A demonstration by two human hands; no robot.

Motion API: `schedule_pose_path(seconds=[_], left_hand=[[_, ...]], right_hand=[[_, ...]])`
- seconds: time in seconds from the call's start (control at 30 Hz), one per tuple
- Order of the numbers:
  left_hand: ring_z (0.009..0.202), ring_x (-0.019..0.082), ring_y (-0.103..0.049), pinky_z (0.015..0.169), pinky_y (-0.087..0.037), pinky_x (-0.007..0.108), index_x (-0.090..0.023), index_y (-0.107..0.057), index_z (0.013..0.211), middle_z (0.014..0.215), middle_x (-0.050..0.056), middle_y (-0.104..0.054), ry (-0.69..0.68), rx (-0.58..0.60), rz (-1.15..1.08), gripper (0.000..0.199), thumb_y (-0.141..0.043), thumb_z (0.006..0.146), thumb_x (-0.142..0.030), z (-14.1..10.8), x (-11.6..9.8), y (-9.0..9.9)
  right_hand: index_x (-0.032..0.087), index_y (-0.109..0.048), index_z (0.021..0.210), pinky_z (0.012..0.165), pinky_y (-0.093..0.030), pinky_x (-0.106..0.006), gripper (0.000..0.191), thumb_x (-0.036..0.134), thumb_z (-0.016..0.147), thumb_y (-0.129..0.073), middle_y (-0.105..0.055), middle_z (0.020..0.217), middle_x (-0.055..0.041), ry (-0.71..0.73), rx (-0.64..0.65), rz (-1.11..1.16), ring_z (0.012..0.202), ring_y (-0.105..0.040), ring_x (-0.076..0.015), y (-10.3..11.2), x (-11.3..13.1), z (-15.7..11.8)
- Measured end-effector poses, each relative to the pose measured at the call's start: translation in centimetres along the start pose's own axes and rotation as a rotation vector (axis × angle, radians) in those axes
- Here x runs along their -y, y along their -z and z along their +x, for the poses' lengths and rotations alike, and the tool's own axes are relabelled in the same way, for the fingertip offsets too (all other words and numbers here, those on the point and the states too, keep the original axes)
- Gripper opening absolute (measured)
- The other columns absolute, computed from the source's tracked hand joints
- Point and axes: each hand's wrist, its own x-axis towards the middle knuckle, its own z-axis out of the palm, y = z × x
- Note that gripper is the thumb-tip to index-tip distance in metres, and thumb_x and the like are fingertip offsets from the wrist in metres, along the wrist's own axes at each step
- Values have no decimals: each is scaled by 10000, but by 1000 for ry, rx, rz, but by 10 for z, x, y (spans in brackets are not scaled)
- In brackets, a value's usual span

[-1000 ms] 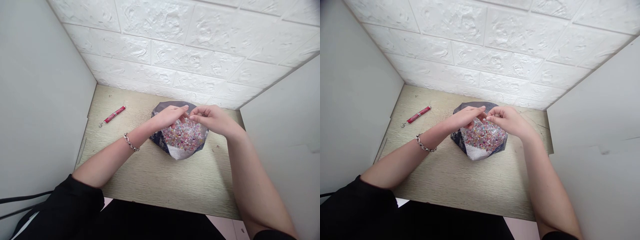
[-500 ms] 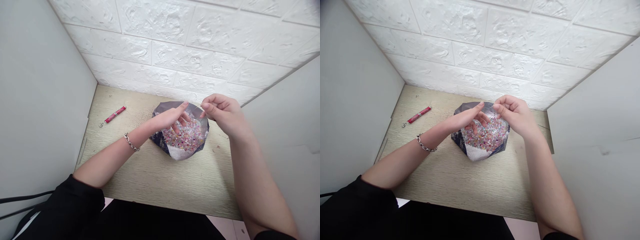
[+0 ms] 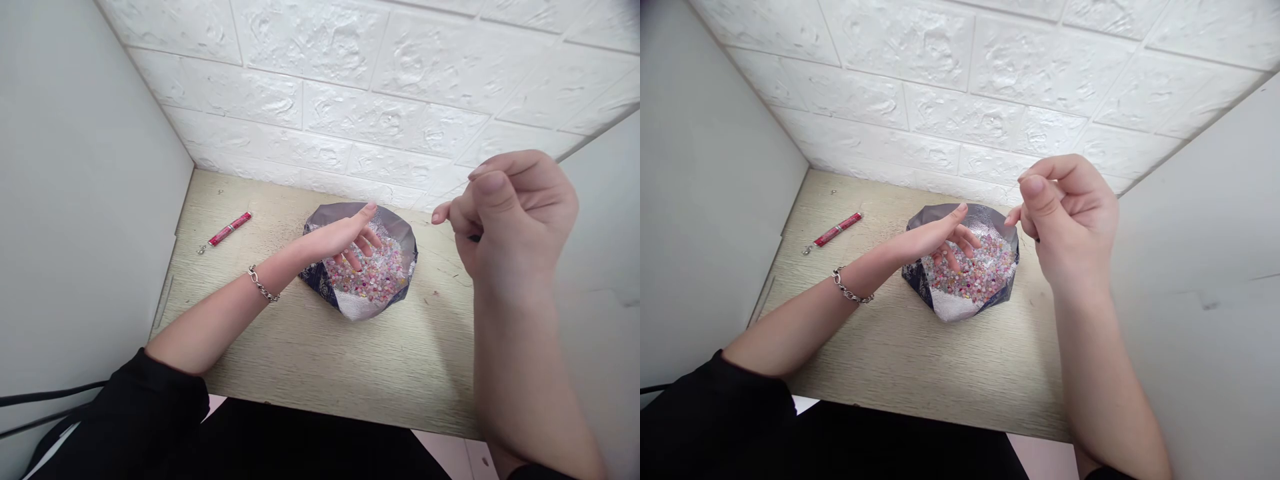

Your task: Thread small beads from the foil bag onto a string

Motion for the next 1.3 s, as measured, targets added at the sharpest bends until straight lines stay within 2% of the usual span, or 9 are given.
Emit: schedule_pose_path(seconds=[0.07, 0.13, 0.27, 0.37, 0.53, 0.73, 0.93, 1.1, 1.3], left_hand=[[532, 105, -558, 433, -280, 218, -149, -635, 878, 854, 84, -633, -7, 10, 6, 741, -146, 730, -685, 0, 0, 0], [528, 101, -560, 432, -290, 217, -152, -628, 898, 871, 87, -630, -27, 9, 23, 734, -129, 744, -669, 0, 0, 0], [476, 64, -528, 409, -283, 200, -159, -611, 906, 898, 79, -630, -94, -18, 64, 612, -218, 776, -609, 2, 1, 0], [427, 41, -491, 371, -244, 191, -149, -601, 872, 904, 80, -630, -127, 25, 16, 518, -297, 787, -559, 4, 1, 0], [400, 10, -445, 342, -204, 183, -148, -598, 832, 892, 68, -625, -144, 61, -129, 368, -440, 766, -475, 5, 2, 0], [355, 11, -350, 345, -152, 179, -153, -606, 731, 508, -22, -475, -128, 69, -191, 318, -580, 673, -464, 7, 7, 4], [367, 17, -298, 373, -160, 182, -147, -564, 641, 437, -41, -387, -118, 20, -184, 296, -605, 657, -440, 9, 8, 5], [441, 26, -374, 402, -217, 180, -146, -544, 657, 539, -33, -410, -174, -172, -64, 233, -536, 713, -372, 8, 3, 0], [506, 51, -377, 504, -316, 208, -145, -621, 704, 568, -30, -473, -253, -340, 173, 270, -498, 716, -385, 11, 4, 3]], right_hand=[[253, -531, 645, 517, -390, -298, 123, 307, 746, -576, -267, 460, 55, 13, 2, -20, 383, -240, -77, 1, 0, 0], [244, -543, 662, 513, -383, -289, 108, 304, 740, -586, -297, 453, 53, -27, 81, -76, 394, -273, -79, 5, -3, 1], [219, -570, 708, 432, -271, -248, 138, 354, 726, -591, -393, 487, 33, -221, 398, -347, 428, -310, -79, 13, -13, 6], [208, -599, 704, 433, -223, -240, 153, 357, 729, -572, -367, 471, 34, -256, 563, -546, 444, -308, -81, 15, -23, 9], [216, -631, 718, 437, -220, -237, 134, 320, 734, -549, -390, 468, 40, -248, 675, -682, 447, -319, -76, 14, -34, 10], [191, -639, 739, 456, -245, -234, 177, 346, 715, -556, -436, 504, 29, -311, 675, -606, 478, -341, -83, 14, -45, 11], [165, -591, 729, 484, -284, -226, 210, 372, 696, -595, -477, 586, 15, -438, 665, -345, 526, -384, -86, 13, -61, 12], [197, -488, 684, 534, -403, -247, 321, 510, 753, -476, -335, 500, 58, -702, 432, 155, 430, -340, -78, 2, -72, 9], [194, -512, 749, 687, -483, -290, 309, 468, 803, -380, -552, 688, -40, -792, 233, 434, 697, -559, -146, -12, -86, 2]])
